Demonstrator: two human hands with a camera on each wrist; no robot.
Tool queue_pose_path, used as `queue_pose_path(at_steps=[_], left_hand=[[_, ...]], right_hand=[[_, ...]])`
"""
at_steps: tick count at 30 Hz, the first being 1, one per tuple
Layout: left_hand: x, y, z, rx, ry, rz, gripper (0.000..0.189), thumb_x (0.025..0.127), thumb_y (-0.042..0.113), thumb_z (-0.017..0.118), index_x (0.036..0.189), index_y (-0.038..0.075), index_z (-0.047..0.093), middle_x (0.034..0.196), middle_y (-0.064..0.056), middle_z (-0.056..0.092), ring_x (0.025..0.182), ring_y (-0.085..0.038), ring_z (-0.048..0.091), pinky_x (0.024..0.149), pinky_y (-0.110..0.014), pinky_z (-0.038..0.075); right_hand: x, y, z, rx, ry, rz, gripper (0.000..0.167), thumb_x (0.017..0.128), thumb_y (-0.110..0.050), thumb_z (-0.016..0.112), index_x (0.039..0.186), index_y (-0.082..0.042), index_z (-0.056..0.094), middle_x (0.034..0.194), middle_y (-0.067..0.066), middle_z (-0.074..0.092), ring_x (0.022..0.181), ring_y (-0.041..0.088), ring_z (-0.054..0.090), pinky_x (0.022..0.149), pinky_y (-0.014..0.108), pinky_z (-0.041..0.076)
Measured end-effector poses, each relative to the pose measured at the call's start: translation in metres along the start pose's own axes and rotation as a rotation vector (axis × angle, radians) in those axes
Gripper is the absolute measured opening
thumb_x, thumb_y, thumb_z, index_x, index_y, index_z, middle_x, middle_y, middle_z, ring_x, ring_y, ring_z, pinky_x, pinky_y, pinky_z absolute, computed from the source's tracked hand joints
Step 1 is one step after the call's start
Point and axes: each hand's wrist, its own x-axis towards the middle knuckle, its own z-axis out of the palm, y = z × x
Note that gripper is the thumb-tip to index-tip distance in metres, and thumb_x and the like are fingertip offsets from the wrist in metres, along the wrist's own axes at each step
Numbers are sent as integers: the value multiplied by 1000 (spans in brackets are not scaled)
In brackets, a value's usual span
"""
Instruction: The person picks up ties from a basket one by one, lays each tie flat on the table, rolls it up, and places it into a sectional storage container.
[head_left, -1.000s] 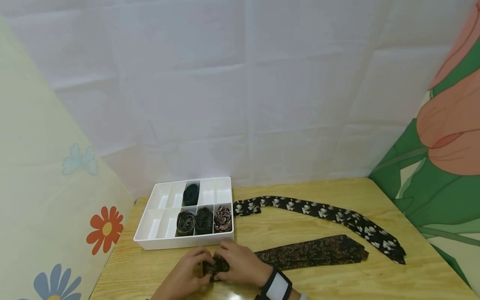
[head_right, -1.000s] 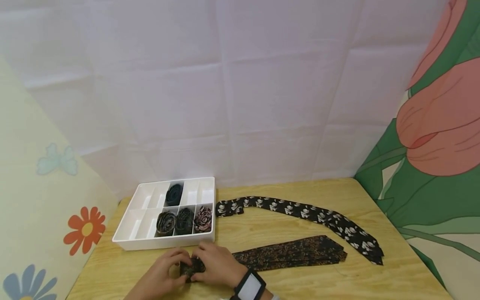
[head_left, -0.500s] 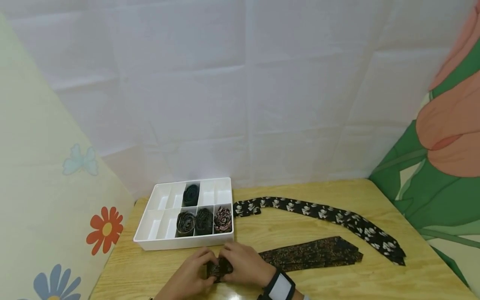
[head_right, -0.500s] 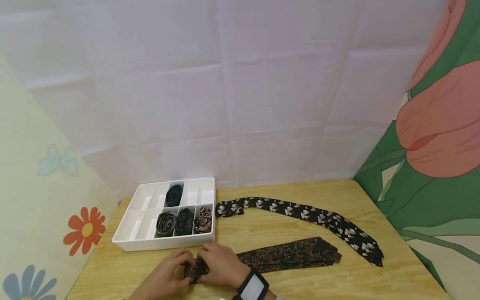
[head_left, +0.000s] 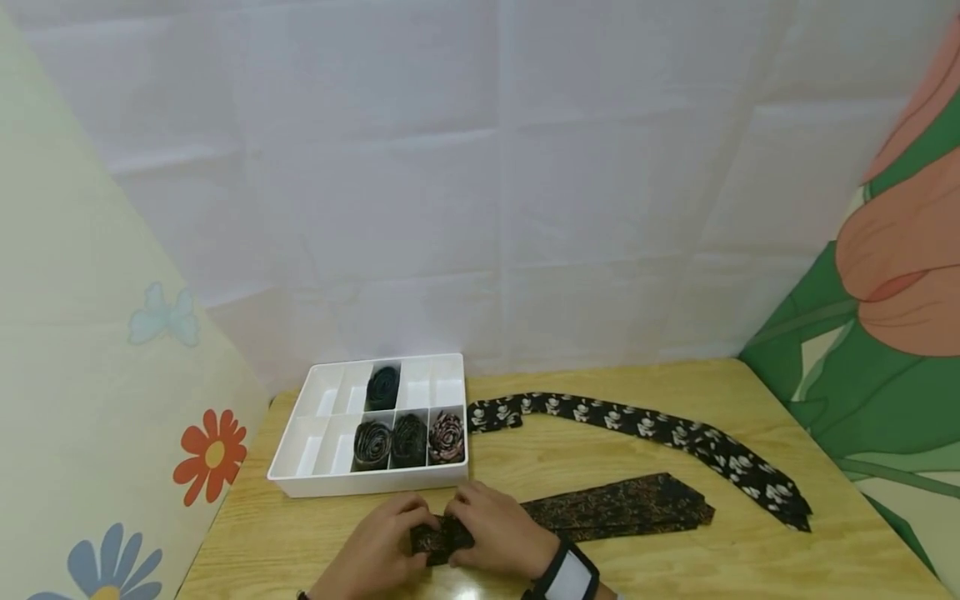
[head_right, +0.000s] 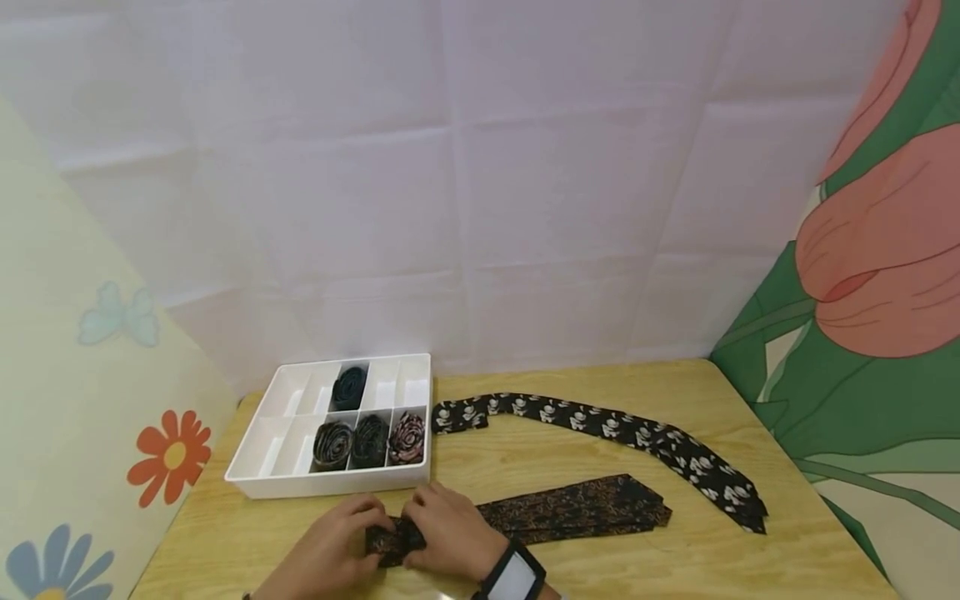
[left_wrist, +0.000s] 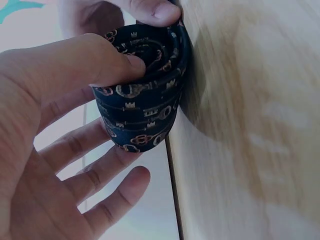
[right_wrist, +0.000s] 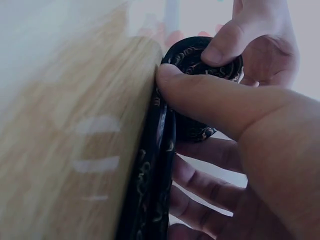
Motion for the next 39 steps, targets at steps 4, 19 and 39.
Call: queue_pose_path(at_steps=[4, 19, 39], left_hand=[[2, 0, -1, 34, -9, 9, 36, 70, 16, 94, 102, 24, 78, 105, 14, 64, 97, -2, 59, 84, -29, 56], [11, 6, 1, 71, -12, 29, 39, 74, 21, 94, 107, 22, 74, 111, 10, 67, 101, -8, 64, 87, -32, 58], [17, 12, 10, 53, 17, 106, 38, 73, 22, 94, 107, 24, 77, 108, 10, 65, 98, -4, 61, 85, -26, 56]], right_hand=[[0, 0, 0, 55, -8, -11, 48, 92, -48, 82, 131, -25, 67, 122, -6, 61, 101, 2, 58, 77, 21, 53], [0, 3, -3, 15, 34, 22, 39, 88, -47, 86, 115, -26, 69, 111, -12, 65, 93, -2, 56, 72, 20, 50], [-4, 13, -5, 39, 21, -2, 41, 84, -49, 89, 112, -28, 67, 106, -17, 64, 92, -2, 53, 75, 18, 49]])
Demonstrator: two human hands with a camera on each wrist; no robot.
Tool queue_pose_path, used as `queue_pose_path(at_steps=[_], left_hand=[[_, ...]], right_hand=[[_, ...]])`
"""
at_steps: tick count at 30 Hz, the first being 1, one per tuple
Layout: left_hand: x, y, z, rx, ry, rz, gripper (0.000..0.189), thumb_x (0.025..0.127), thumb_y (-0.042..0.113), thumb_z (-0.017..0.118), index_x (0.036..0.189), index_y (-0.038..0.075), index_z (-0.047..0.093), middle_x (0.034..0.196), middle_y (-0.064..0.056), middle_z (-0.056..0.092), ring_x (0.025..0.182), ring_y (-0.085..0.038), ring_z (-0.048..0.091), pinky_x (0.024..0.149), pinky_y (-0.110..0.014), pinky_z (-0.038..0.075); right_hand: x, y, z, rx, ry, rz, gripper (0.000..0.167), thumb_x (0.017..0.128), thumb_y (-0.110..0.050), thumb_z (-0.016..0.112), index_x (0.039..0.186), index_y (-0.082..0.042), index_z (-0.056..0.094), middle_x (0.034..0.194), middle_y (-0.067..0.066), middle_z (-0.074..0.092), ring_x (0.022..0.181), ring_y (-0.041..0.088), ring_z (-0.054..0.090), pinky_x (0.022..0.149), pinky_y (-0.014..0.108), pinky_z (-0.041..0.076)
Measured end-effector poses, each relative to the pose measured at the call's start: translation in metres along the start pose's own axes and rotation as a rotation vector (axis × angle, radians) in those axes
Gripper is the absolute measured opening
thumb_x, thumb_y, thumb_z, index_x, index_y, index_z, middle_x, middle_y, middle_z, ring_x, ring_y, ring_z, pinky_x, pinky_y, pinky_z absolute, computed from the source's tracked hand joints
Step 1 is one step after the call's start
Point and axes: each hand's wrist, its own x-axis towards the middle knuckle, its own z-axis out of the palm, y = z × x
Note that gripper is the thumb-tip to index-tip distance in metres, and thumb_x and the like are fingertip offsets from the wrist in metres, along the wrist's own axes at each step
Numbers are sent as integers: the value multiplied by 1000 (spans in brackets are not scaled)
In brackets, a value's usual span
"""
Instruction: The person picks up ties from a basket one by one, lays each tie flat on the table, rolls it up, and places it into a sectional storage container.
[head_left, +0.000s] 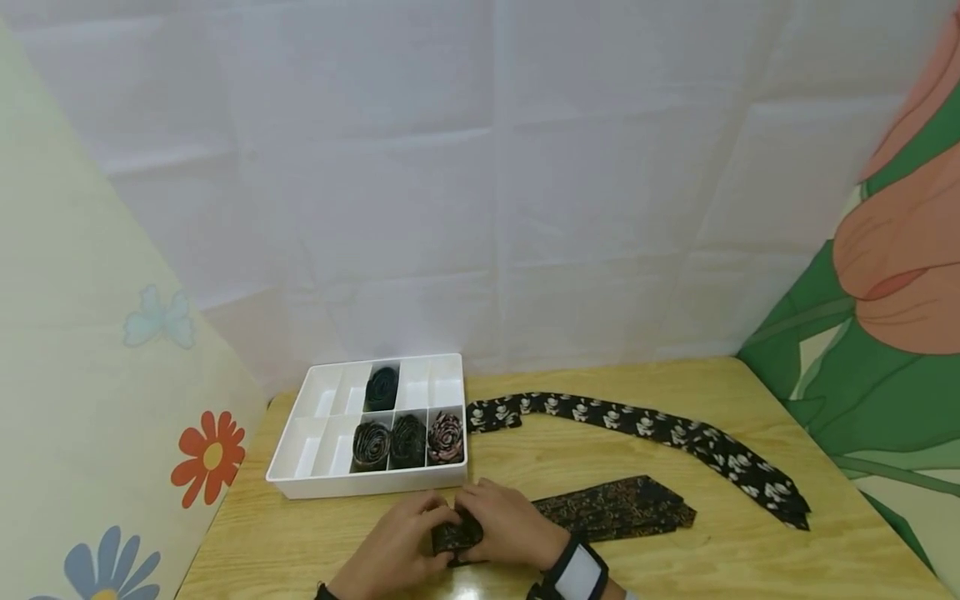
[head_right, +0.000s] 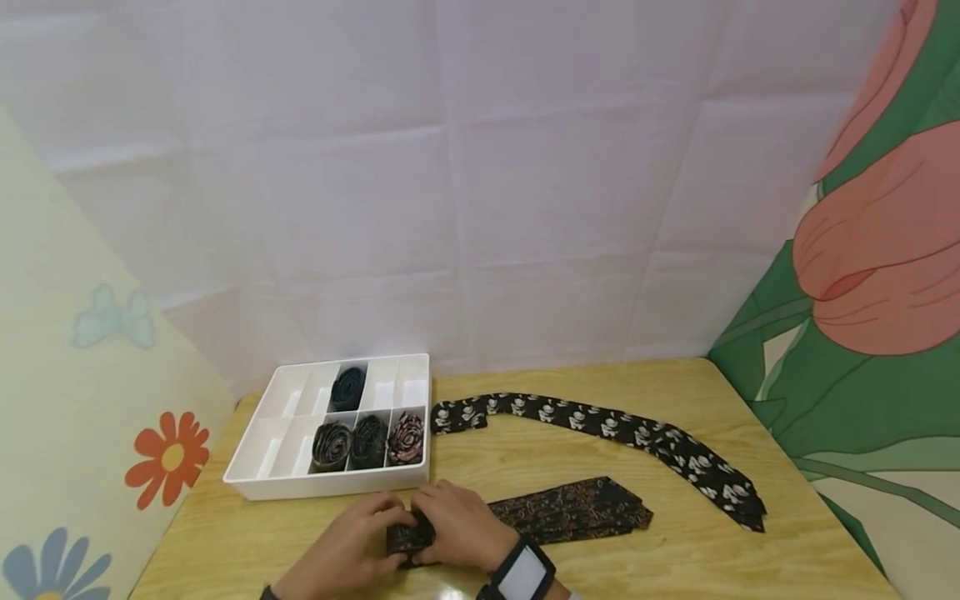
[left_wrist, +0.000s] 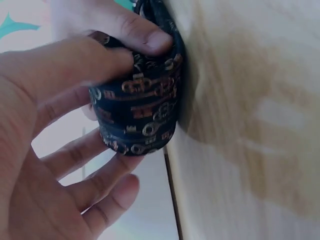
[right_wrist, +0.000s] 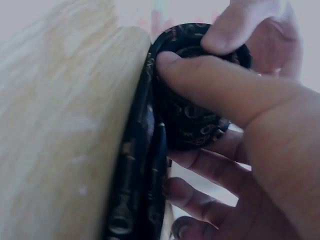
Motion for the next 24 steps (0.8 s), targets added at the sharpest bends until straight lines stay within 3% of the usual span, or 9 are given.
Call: queue_pose_path(at_steps=[3, 8, 12, 16, 24], left_hand=[[1, 1, 1, 13, 10, 25, 39, 71, 22, 94, 105, 25, 77, 104, 11, 64, 95, -4, 60, 84, -25, 54], [0, 1, 2, 25, 10, 11, 45, 71, 25, 94, 111, 25, 73, 108, 10, 65, 99, -6, 61, 87, -29, 55], [0, 0, 3, 9, 1, 10, 41, 70, 24, 94, 106, 27, 73, 107, 12, 64, 98, -5, 60, 87, -28, 55], [1, 0, 4, 36, 21, 10, 38, 70, 25, 93, 105, 27, 77, 106, 12, 64, 98, -5, 59, 85, -28, 54], [3, 6, 8, 19, 0, 19, 41, 75, 25, 92, 113, 25, 77, 110, 10, 65, 100, -6, 59, 87, -28, 54]], right_hand=[[-2, 0, -1, 20, -8, 1, 39, 86, -47, 87, 113, -28, 67, 106, -17, 63, 91, -2, 52, 75, 18, 48], [-6, -2, -2, -6, -6, 15, 39, 85, -44, 89, 110, -28, 63, 104, -17, 61, 88, -2, 50, 72, 18, 45], [-10, -2, -3, 9, -9, 29, 43, 84, -50, 88, 111, -28, 63, 107, -16, 61, 89, -2, 49, 71, 17, 44], [-12, -1, -3, 36, -21, 42, 41, 88, -52, 84, 116, -28, 65, 114, -13, 62, 95, 0, 52, 76, 20, 48], [-16, 0, -5, 44, -24, 29, 43, 89, -47, 85, 122, -28, 65, 119, -11, 61, 101, 0, 55, 81, 22, 53]])
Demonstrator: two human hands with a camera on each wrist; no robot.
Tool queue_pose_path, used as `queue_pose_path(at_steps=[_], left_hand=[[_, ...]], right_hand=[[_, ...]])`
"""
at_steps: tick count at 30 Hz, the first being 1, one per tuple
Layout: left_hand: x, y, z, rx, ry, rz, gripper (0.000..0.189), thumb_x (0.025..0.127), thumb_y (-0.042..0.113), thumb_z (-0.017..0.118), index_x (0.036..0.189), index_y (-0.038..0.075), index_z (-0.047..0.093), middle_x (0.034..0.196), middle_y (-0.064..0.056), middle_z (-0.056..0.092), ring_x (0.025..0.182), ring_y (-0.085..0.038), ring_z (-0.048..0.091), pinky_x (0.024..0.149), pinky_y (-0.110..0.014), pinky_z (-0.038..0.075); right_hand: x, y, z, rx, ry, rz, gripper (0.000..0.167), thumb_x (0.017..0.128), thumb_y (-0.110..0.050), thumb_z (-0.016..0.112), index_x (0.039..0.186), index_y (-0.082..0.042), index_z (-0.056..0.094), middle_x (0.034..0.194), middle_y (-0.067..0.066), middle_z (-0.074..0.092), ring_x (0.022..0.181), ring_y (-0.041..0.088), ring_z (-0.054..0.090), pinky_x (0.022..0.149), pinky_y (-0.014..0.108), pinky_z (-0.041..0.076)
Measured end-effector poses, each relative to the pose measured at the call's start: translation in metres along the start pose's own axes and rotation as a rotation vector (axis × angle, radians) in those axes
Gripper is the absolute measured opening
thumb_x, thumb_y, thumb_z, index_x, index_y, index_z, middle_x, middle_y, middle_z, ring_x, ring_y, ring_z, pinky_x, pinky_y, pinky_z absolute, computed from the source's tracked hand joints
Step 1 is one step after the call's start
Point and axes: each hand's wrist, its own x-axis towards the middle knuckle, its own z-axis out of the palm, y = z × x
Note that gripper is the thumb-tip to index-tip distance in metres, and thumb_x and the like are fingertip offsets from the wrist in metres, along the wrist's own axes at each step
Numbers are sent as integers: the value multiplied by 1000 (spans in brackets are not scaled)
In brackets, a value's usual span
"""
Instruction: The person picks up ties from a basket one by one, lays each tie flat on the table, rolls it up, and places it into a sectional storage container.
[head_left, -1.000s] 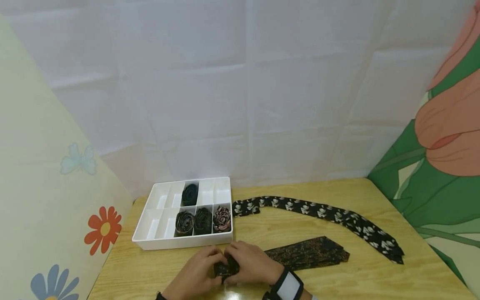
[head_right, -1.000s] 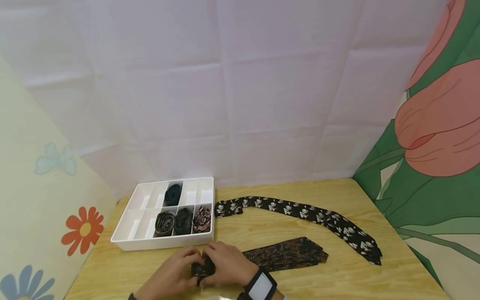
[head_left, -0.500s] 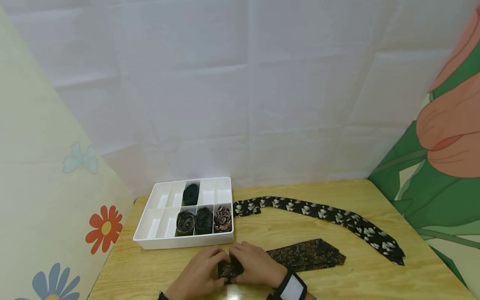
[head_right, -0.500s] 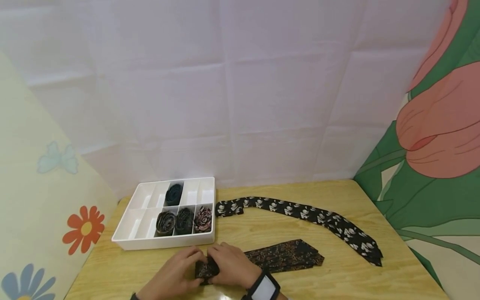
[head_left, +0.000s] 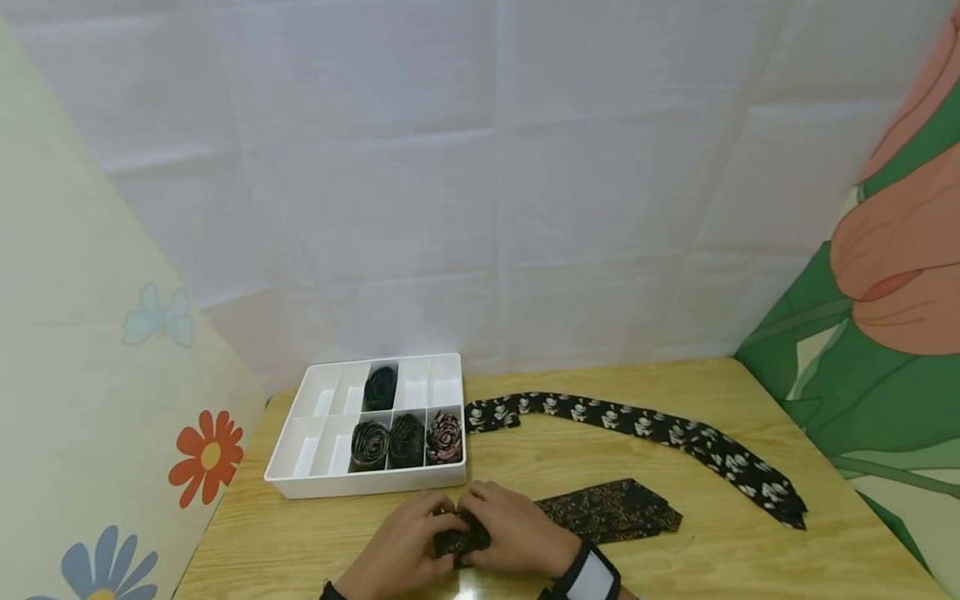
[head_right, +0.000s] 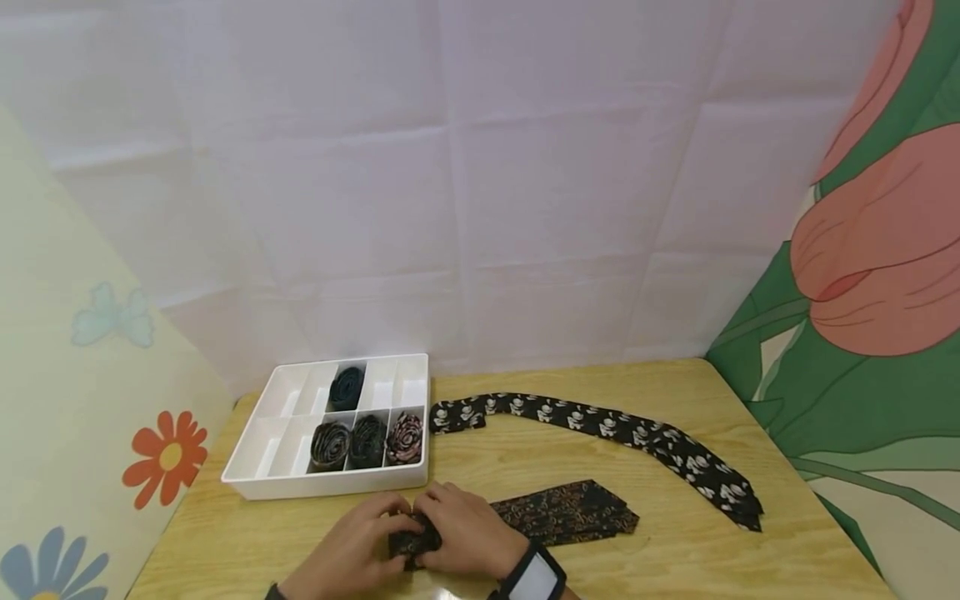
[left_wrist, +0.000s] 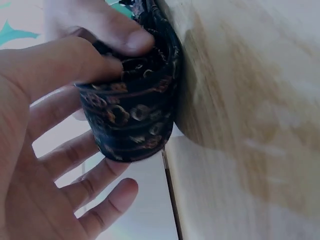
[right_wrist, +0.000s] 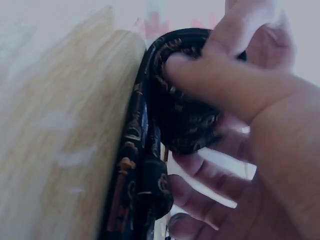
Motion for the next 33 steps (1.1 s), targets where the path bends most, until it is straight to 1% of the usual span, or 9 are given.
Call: queue_pose_path(at_steps=[4, 7, 9, 13, 17, 20, 23, 28, 33], left_hand=[[1, 1, -1, 9, -5, -15, 44, 73, 27, 92, 113, 25, 74, 112, 10, 65, 101, -6, 58, 87, -29, 55], [3, 1, -1, 6, 0, -2, 40, 72, 27, 93, 107, 27, 76, 108, 11, 64, 99, -6, 58, 86, -28, 54], [3, 2, -1, 16, 1, 1, 41, 72, 29, 93, 109, 27, 76, 107, 11, 64, 99, -6, 57, 86, -27, 53], [3, 3, -2, -4, -6, 3, 44, 72, 27, 92, 112, 25, 75, 108, 10, 64, 98, -4, 57, 84, -26, 53], [3, 4, -2, -24, -5, 1, 42, 70, 26, 92, 109, 25, 77, 105, 11, 63, 95, -2, 56, 82, -23, 51], [3, 5, -2, -9, -6, -12, 45, 71, 28, 93, 113, 25, 76, 108, 11, 64, 98, -4, 57, 85, -26, 53], [4, 7, -3, -30, -27, -28, 42, 75, 25, 91, 114, 25, 73, 110, 9, 64, 99, -4, 58, 85, -27, 54], [6, 8, -1, -63, -44, -33, 33, 76, 23, 91, 105, 28, 76, 108, 11, 63, 96, -3, 57, 83, -25, 52], [6, 9, 1, -39, -28, -20, 40, 75, 26, 92, 112, 27, 76, 111, 10, 64, 98, -5, 58, 86, -28, 52]], right_hand=[[-2, 2, 1, 16, -8, 15, 41, 88, -44, 87, 118, -29, 64, 115, -12, 59, 97, -1, 53, 77, 21, 51], [-3, 3, 1, 45, 1, 5, 39, 90, -45, 85, 118, -29, 64, 112, -14, 57, 93, -4, 51, 75, 19, 49], [-4, 3, 1, 47, 11, 2, 38, 90, -44, 84, 118, -29, 64, 111, -14, 57, 92, -4, 50, 74, 18, 48], [-5, 3, 0, 19, 3, 19, 37, 89, -42, 86, 116, -28, 64, 110, -13, 59, 93, -3, 51, 74, 20, 50], [-6, 3, -1, 30, 2, 12, 40, 90, -46, 85, 121, -28, 65, 113, -13, 61, 96, -3, 54, 76, 21, 51], [-6, 2, 0, 22, 16, 6, 40, 89, -41, 86, 120, -28, 65, 112, -13, 61, 95, -3, 54, 76, 20, 51], [-6, 3, 2, 4, 20, 13, 39, 85, -33, 90, 114, -28, 63, 107, -14, 59, 90, -3, 51, 72, 20, 49], [-7, 6, 5, 32, 42, 5, 39, 88, -44, 86, 116, -29, 65, 105, -15, 57, 87, -4, 48, 70, 17, 46], [-11, 7, 4, 36, 36, 15, 38, 87, -43, 87, 114, -28, 64, 108, -13, 57, 89, -4, 48, 71, 18, 47]])
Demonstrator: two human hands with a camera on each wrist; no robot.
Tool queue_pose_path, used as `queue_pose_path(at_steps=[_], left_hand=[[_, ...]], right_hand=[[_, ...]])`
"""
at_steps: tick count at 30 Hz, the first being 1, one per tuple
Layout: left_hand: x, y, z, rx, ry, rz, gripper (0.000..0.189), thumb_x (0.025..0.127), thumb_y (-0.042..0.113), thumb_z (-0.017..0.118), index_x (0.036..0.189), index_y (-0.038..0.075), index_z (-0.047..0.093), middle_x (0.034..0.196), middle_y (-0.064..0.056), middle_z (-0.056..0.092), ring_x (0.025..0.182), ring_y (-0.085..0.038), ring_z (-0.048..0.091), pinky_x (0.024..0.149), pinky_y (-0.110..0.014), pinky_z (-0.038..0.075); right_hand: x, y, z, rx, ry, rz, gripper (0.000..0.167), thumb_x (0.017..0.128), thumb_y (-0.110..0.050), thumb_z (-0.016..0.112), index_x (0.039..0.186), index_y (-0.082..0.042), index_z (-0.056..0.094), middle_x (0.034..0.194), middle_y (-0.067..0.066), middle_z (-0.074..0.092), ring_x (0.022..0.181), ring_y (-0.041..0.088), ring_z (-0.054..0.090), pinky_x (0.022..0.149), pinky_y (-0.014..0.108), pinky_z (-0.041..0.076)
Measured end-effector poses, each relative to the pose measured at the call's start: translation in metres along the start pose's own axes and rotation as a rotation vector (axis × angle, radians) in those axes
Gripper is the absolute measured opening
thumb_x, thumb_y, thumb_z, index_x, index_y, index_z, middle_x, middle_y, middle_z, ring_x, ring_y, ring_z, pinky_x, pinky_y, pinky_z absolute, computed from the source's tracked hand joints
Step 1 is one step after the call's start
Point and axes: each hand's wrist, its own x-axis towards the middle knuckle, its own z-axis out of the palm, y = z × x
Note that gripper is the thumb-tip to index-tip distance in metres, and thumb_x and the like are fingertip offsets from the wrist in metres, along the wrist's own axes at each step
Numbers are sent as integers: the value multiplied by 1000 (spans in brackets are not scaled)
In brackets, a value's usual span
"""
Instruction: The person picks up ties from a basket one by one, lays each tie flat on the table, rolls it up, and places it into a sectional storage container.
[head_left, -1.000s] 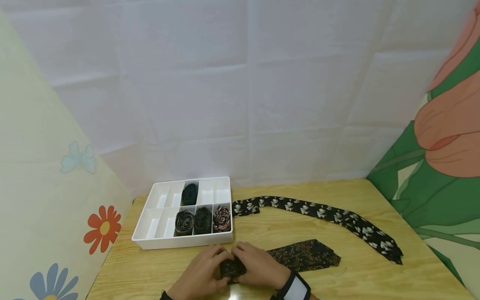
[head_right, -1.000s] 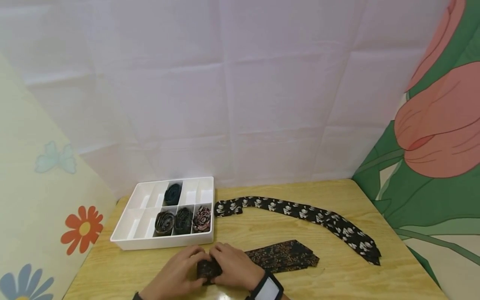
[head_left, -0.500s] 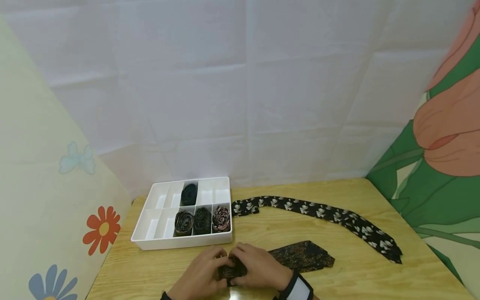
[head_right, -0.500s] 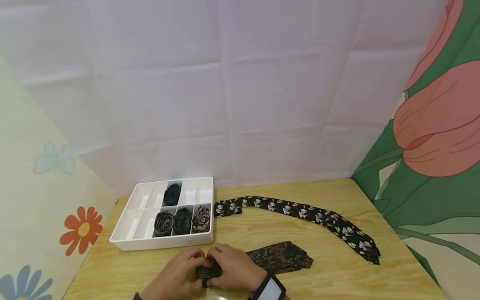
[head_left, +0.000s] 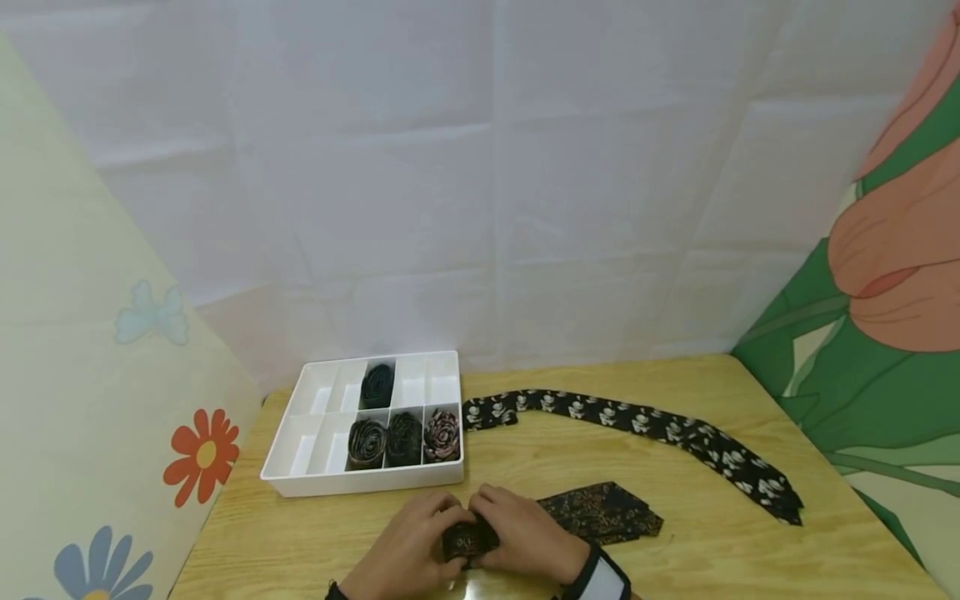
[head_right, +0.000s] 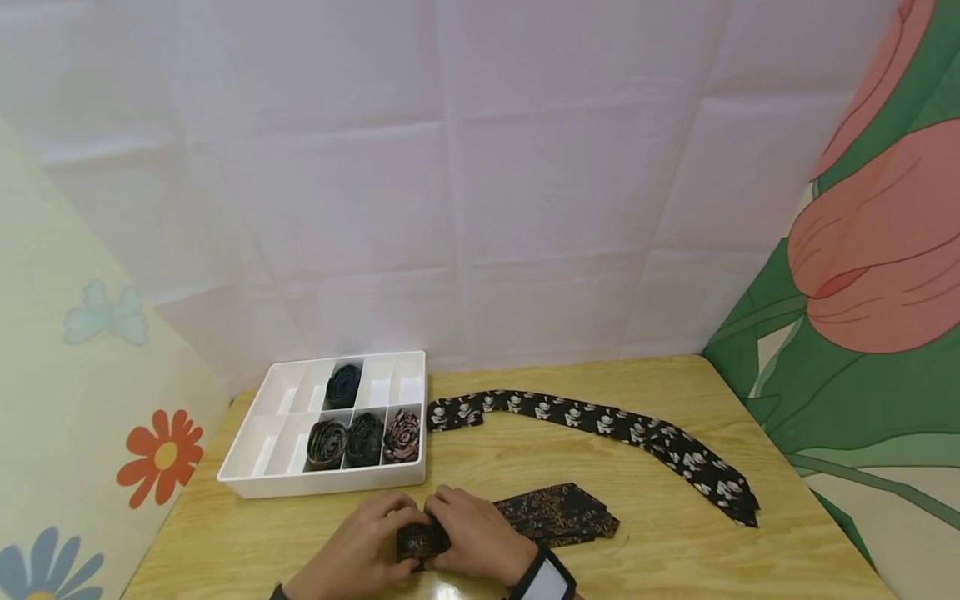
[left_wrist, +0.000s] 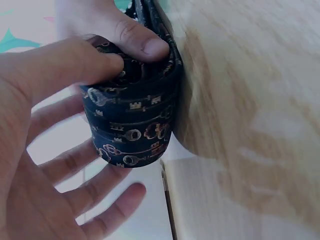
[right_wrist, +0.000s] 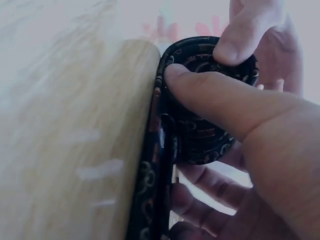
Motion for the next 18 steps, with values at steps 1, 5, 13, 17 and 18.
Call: queue_pose_path(at_steps=[1, 5, 13, 17, 18], left_hand=[[0, 0, 0, -2, 3, 2, 41, 74, 26, 92, 112, 27, 75, 111, 10, 64, 98, -5, 58, 85, -27, 52], [0, 1, 0, -29, -3, -3, 36, 74, 24, 91, 107, 28, 77, 108, 12, 63, 96, -3, 56, 84, -26, 51], [0, 4, -1, 21, 28, 22, 40, 70, 26, 91, 106, 28, 74, 109, 11, 63, 99, -5, 58, 86, -27, 52], [1, 5, -1, 21, 28, 18, 37, 71, 25, 90, 105, 29, 77, 110, 11, 63, 101, -7, 57, 87, -28, 51], [2, 5, -1, 26, 20, 21, 37, 72, 26, 89, 107, 28, 76, 111, 10, 64, 102, -8, 58, 88, -28, 51]], right_hand=[[-1, 0, -1, 6, -7, 7, 39, 87, -44, 87, 115, -28, 65, 109, -14, 57, 90, -4, 48, 72, 18, 47], [-3, -1, -3, 50, -20, 15, 42, 89, -51, 83, 120, -29, 66, 110, -14, 55, 89, -5, 49, 73, 18, 48], [-6, -2, -1, 24, 5, -10, 43, 91, -50, 82, 122, -26, 66, 110, -13, 58, 89, -5, 49, 71, 17, 48], [-7, -2, 1, 7, 11, -12, 41, 92, -51, 81, 122, -27, 66, 110, -13, 59, 90, -5, 50, 73, 18, 49], [-7, -1, 2, -11, 15, -11, 40, 92, -49, 82, 122, -28, 66, 111, -13, 59, 92, -4, 52, 74, 19, 50]])
